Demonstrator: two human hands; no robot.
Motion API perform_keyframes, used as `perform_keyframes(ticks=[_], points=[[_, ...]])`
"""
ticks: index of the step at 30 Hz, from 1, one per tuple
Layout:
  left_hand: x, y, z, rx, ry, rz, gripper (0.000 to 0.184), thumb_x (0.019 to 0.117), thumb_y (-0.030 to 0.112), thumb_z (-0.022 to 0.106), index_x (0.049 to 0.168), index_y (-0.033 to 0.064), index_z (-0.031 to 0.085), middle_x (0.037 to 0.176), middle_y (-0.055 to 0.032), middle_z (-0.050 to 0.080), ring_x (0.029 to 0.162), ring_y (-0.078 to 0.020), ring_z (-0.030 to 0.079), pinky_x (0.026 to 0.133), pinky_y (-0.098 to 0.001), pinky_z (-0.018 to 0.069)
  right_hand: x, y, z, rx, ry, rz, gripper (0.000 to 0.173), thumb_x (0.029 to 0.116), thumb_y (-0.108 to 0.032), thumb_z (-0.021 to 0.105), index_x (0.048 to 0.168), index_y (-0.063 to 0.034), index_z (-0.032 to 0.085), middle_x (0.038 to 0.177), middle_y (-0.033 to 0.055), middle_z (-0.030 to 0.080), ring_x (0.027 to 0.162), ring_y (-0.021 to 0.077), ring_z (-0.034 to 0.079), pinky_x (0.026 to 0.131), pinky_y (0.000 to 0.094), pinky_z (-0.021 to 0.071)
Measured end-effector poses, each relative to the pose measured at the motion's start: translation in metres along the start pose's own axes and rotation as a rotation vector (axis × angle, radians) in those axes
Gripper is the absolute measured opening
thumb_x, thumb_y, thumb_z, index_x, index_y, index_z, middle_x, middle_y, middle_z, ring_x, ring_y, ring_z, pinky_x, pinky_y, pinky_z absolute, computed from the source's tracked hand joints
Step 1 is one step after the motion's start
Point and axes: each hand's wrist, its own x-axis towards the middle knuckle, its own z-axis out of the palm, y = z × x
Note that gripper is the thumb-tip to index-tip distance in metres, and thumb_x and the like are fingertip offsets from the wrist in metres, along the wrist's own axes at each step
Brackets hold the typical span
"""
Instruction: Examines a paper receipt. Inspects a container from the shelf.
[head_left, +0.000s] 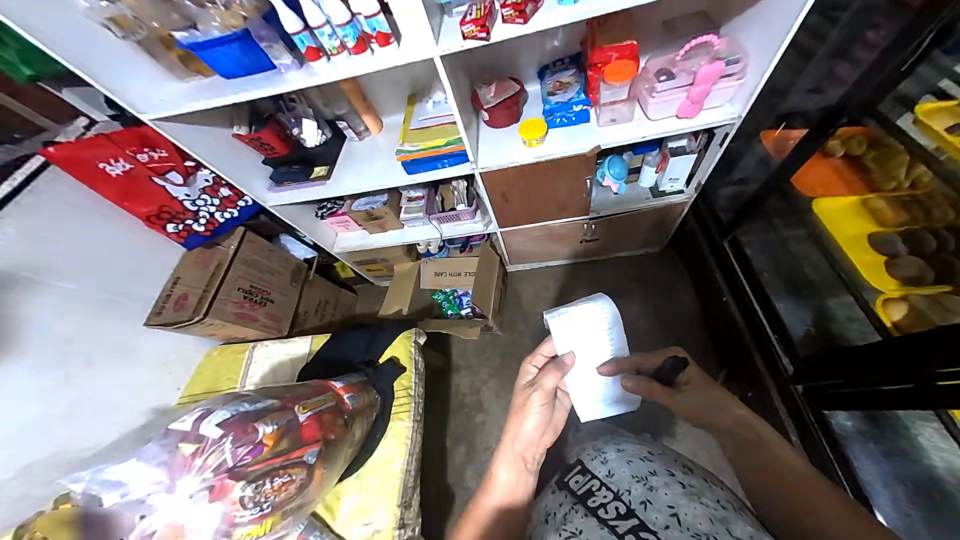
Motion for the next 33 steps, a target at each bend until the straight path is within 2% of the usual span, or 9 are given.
perform_keyframes(ticks=[13,20,24,27,33], points=[[-0.002,0.003,-0.0026,0.033,0.006,0.009,0.028,0.0979,0.0,0.045,0.115,0.0007,0.068,0.106,-0.0077,0.075,0.096,-0.0144,0.073,0.089,-0.034,0.06,0.0012,0.0039,0.0037,0.018,-0.014,-0.009,0.022,0.098,-0.017,0.063,0.115,-0.0127,0.076,0.099,-0.0162,0.073,0.078,-0.0121,0.059,0.071,0.0086,0.0502],[-0.0031,0.0027,-0.0026,0.053,0.008,0.018,0.029,0.0973,-0.001,0.045,0.113,0.001,0.068,0.105,-0.0068,0.075,0.096,-0.0134,0.072,0.09,-0.0339,0.0596,0.0014,0.0009,0.0034,0.025,0.028,-0.076,0.022,0.099,-0.023,0.064,0.116,-0.0172,0.077,0.105,-0.0149,0.073,0.087,-0.0087,0.064,0.076,0.0113,0.0535],[-0.0028,0.0022,-0.005,0.077,-0.012,0.039,0.028,0.0977,0.0,0.045,0.115,0.0009,0.068,0.108,-0.006,0.074,0.1,-0.0128,0.071,0.093,-0.0342,0.058,0.0023,-0.0007,0.004,0.022,0.073,-0.117,0.022,0.099,-0.023,0.063,0.115,-0.0174,0.077,0.108,-0.0142,0.072,0.089,-0.0083,0.063,0.077,0.011,0.0526],[-0.0033,0.0018,-0.004,0.097,0.001,0.036,0.029,0.0972,0.0,0.045,0.113,0.0014,0.068,0.108,-0.0055,0.074,0.099,-0.0129,0.071,0.092,-0.0348,0.0583,0.0022,-0.0038,0.0042,0.028,0.075,-0.104,0.023,0.0981,-0.02,0.064,0.117,-0.0155,0.076,0.111,-0.0125,0.073,0.093,-0.0063,0.065,0.081,0.0139,0.0549],[-0.0045,0.0002,-0.0049,0.106,-0.027,0.04,0.029,0.0973,0.0,0.045,0.116,0.0009,0.068,0.11,-0.0054,0.074,0.102,-0.0126,0.07,0.094,-0.0344,0.0572,0.0028,-0.0046,0.0056,0.028,0.073,-0.1,0.027,0.0969,-0.02,0.064,0.12,-0.0126,0.075,0.108,-0.0134,0.072,0.085,-0.0092,0.061,0.076,0.0111,0.0521]])
